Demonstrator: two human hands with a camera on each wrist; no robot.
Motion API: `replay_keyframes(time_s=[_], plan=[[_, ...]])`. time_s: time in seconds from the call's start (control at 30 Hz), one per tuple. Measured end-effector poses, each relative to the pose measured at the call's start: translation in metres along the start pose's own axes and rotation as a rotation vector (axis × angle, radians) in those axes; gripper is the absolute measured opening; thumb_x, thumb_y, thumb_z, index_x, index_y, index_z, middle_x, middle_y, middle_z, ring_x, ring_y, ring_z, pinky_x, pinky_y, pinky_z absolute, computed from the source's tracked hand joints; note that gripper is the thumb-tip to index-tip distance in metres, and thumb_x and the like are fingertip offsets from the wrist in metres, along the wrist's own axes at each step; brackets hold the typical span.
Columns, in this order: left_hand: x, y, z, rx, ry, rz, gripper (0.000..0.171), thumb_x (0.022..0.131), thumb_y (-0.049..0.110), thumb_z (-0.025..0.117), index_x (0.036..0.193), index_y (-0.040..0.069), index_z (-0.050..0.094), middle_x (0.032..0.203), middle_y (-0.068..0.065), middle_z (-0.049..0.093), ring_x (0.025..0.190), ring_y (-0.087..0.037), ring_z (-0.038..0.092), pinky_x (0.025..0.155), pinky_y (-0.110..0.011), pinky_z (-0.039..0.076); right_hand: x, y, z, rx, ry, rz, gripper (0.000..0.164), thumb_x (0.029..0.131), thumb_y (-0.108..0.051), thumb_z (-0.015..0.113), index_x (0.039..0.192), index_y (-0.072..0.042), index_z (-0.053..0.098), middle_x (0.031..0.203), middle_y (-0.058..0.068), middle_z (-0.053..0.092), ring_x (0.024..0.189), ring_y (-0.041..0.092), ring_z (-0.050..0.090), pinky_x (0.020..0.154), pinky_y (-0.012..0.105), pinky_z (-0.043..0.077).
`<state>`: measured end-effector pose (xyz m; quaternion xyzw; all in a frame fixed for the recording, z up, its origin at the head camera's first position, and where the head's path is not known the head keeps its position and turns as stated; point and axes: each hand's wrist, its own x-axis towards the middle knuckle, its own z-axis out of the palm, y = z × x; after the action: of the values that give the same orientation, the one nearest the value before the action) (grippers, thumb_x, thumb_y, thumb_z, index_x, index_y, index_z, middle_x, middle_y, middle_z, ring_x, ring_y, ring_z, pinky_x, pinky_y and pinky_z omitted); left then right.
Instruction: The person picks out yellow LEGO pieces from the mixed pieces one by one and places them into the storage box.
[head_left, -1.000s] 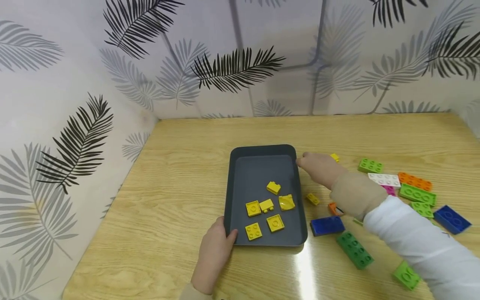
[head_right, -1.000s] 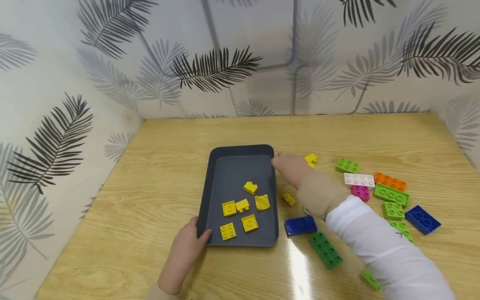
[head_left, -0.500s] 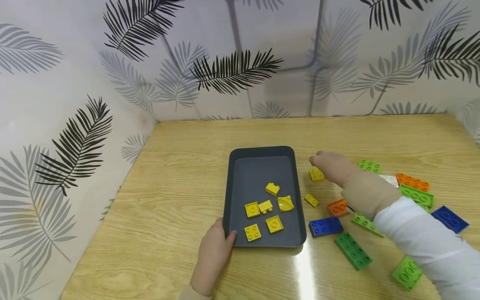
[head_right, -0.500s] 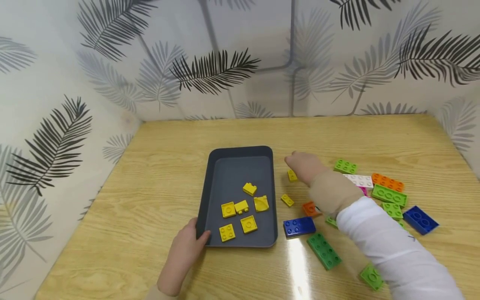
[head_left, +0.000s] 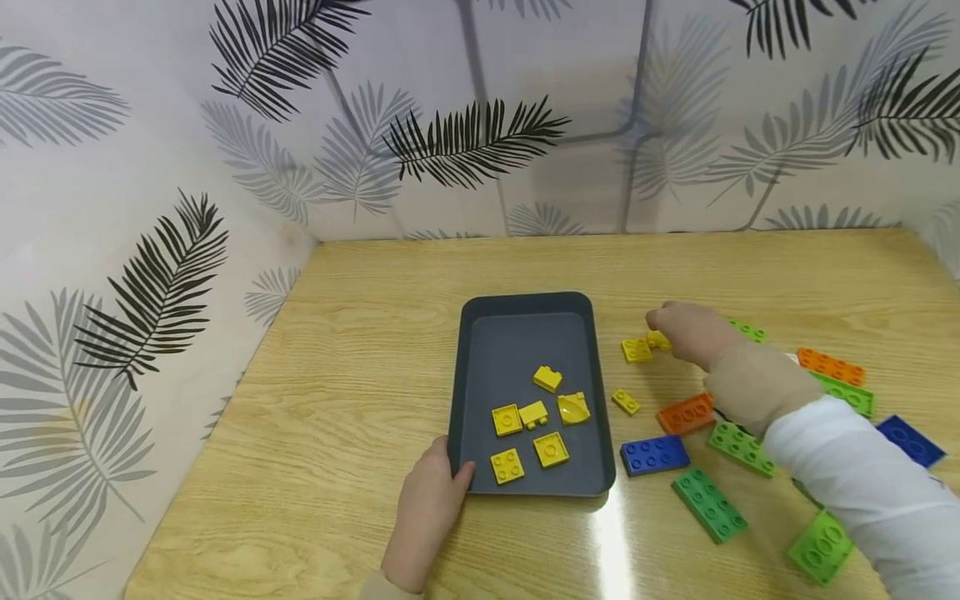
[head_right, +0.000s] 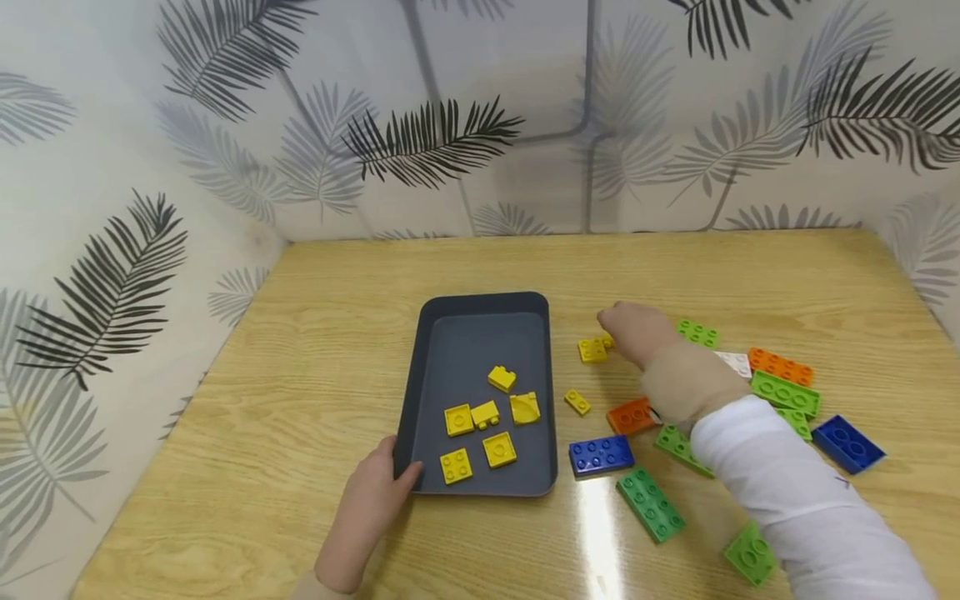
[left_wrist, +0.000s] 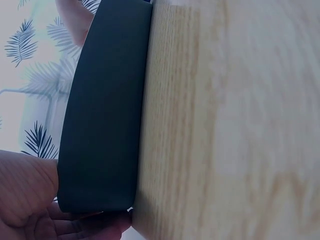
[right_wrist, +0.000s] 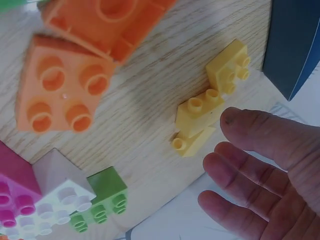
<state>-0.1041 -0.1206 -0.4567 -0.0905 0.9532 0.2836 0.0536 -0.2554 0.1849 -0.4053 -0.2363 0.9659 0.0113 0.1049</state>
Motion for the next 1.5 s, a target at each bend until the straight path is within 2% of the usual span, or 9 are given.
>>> replay_keyframes(time_s=[0.27,0.67,0.77,0.9,1.03,1.1,1.23,1.37,1.5], plan=[[0.0,-0.002,0.0,-0.014,-0.011,-0.013,0.046,0.081,0.021,0.06,0.117,-0.005,0.047,0.11,-0.022,0.06,0.101,-0.033,0.058,0.083,-0.045,0.052,0.002,0.004,0.003,0.012,-0.018,0.013,0.037,0.07,0.007,0.063,0.106,0.001,0.057,0.097,0.018,0.062,0.082,0.027,0.059,0.072,0.039,0.053],[0.001,-0.002,-0.001,-0.018,-0.014,-0.009,0.047,0.081,0.021,0.06,0.117,-0.006,0.047,0.111,-0.022,0.06,0.101,-0.034,0.058,0.083,-0.045,0.051,0.006,0.008,0.013,0.018,0.019,0.019,0.041,0.069,0.002,0.067,0.108,0.001,0.056,0.097,0.019,0.061,0.08,0.027,0.058,0.069,0.039,0.053],[0.001,-0.002,0.0,-0.017,-0.011,-0.007,0.047,0.081,0.021,0.06,0.117,-0.006,0.047,0.111,-0.022,0.06,0.101,-0.034,0.058,0.082,-0.045,0.052,0.008,0.008,0.015,0.042,-0.005,0.041,0.047,0.068,0.002,0.068,0.113,-0.001,0.053,0.1,0.021,0.059,0.081,0.027,0.057,0.069,0.041,0.054],[0.001,-0.002,-0.001,-0.011,-0.011,-0.007,0.048,0.081,0.021,0.06,0.118,-0.006,0.047,0.111,-0.023,0.06,0.101,-0.034,0.058,0.082,-0.045,0.052,0.01,0.006,0.017,0.058,-0.052,0.067,0.051,0.071,0.004,0.064,0.119,-0.003,0.051,0.111,0.026,0.056,0.089,0.035,0.057,0.074,0.047,0.053],[0.001,-0.002,-0.002,-0.01,-0.008,-0.009,0.048,0.081,0.021,0.06,0.118,-0.006,0.046,0.112,-0.023,0.059,0.102,-0.035,0.058,0.083,-0.046,0.051,0.011,0.006,0.017,0.032,-0.069,0.062,0.047,0.072,0.002,0.065,0.117,-0.003,0.052,0.108,0.025,0.057,0.087,0.034,0.058,0.073,0.046,0.053],[0.001,-0.002,-0.002,-0.009,-0.005,-0.007,0.048,0.081,0.021,0.06,0.118,-0.006,0.046,0.112,-0.023,0.059,0.102,-0.035,0.058,0.084,-0.046,0.051,0.011,0.006,0.019,0.021,-0.062,0.049,0.044,0.071,-0.001,0.067,0.113,-0.003,0.054,0.102,0.021,0.059,0.081,0.029,0.058,0.07,0.043,0.054],[0.002,-0.001,-0.003,-0.009,-0.007,-0.005,0.048,0.081,0.021,0.06,0.118,-0.006,0.046,0.112,-0.023,0.059,0.102,-0.035,0.058,0.084,-0.046,0.051,0.01,0.008,0.023,0.014,-0.027,0.017,0.039,0.071,-0.005,0.068,0.108,-0.002,0.055,0.097,0.018,0.061,0.078,0.026,0.058,0.07,0.042,0.054],[0.001,0.0,-0.003,-0.015,-0.012,-0.006,0.047,0.081,0.021,0.06,0.118,-0.006,0.046,0.112,-0.023,0.059,0.102,-0.035,0.058,0.084,-0.046,0.051,0.01,0.009,0.026,0.025,-0.015,0.019,0.036,0.075,-0.001,0.062,0.111,-0.001,0.055,0.099,0.021,0.064,0.084,0.031,0.06,0.074,0.045,0.053],[0.001,-0.001,-0.003,-0.016,-0.012,-0.01,0.047,0.081,0.021,0.06,0.118,-0.006,0.046,0.112,-0.023,0.059,0.102,-0.035,0.058,0.083,-0.046,0.051,0.009,0.009,0.026,0.03,0.011,0.01,0.032,0.078,0.003,0.057,0.109,0.0,0.055,0.096,0.02,0.063,0.081,0.03,0.06,0.073,0.045,0.053]])
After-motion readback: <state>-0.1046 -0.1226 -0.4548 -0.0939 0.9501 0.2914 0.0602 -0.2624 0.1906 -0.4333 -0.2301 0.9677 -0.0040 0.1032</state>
